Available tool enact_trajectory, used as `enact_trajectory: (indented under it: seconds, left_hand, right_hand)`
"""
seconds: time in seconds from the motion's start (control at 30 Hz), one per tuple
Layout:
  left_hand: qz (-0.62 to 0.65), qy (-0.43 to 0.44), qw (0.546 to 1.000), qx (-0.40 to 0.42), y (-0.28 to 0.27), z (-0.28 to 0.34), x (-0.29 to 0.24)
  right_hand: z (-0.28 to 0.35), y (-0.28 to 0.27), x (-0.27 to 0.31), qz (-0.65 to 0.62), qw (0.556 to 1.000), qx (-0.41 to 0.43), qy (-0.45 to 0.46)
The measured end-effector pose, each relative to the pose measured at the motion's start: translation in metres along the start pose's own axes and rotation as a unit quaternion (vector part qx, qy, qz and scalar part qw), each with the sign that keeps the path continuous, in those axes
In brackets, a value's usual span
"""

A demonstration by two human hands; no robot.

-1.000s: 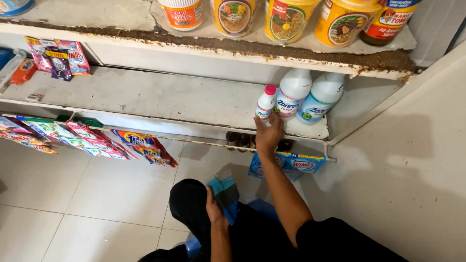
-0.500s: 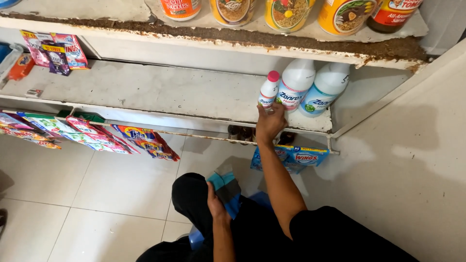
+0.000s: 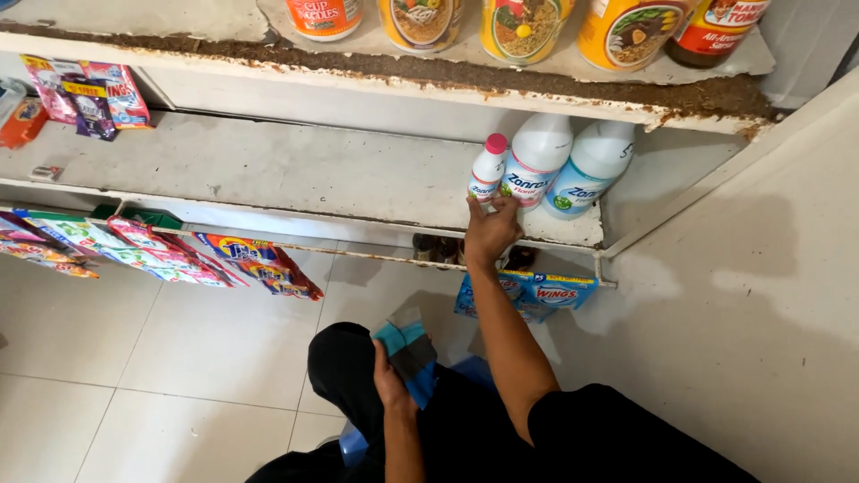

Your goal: Cleaning canned goods and detergent bottles with a cloth and organizing them on retail shelves.

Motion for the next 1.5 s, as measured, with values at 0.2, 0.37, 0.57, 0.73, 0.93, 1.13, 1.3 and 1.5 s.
enact_trajectory:
  seconds: [0.2,0.37,0.57,0.73,0.93,1.13,1.3,1.5]
  left_hand:
    - [-0.005,-0.008,0.999,-0.037,-0.008,0.0,0.001]
    - [0.008,-0.02,0.999,-0.027,-0.016,-0.005,0.004]
    - [0.007,0.019,0.999,-0.046,-0.003,0.008,-0.004]
    - [0.02,-0.02,1.0,-0.013,-0.003,0.004,0.002]
    - [0.018,0.01,1.0,-0.011,0.005,0.01,-0.003]
    - [0.003,0.044,0.998,-0.048,0.004,0.02,-0.009]
    - [0.078,0.13,0.981,-0.123,0.033,0.066,-0.036]
    - [0.275,0.246,0.929,0.038,0.083,0.162,-0.099]
  right_hand:
    - [0.017,-0.006,0.019,-0.018,0.997,0.034,-0.068]
    - [0.059,-0.043,0.093,-0.085,0.971,0.083,-0.205]
    - [0.074,-0.047,0.102,-0.097,0.961,0.114,-0.233]
    - [0.069,-0.054,0.105,-0.127,0.957,0.125,-0.231]
    - [0.084,-0.048,0.095,-0.241,0.93,0.192,-0.201]
    - [0.1,-0.05,0.115,-0.374,0.881,0.242,-0.158]
    - [0.16,-0.015,0.124,-0.461,0.78,0.422,-0.038]
    - [0.193,-0.026,0.2,-0.56,0.63,0.538,-0.036]
Point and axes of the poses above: each hand's wrist, its own z-axis away from the middle knuckle, its own y-axis out of the palm, x = y × z, the point moved 10 cm from there along -z, towards the middle knuckle, and after that the axes turned 14 degrees about -y, right-handed, at the moved point
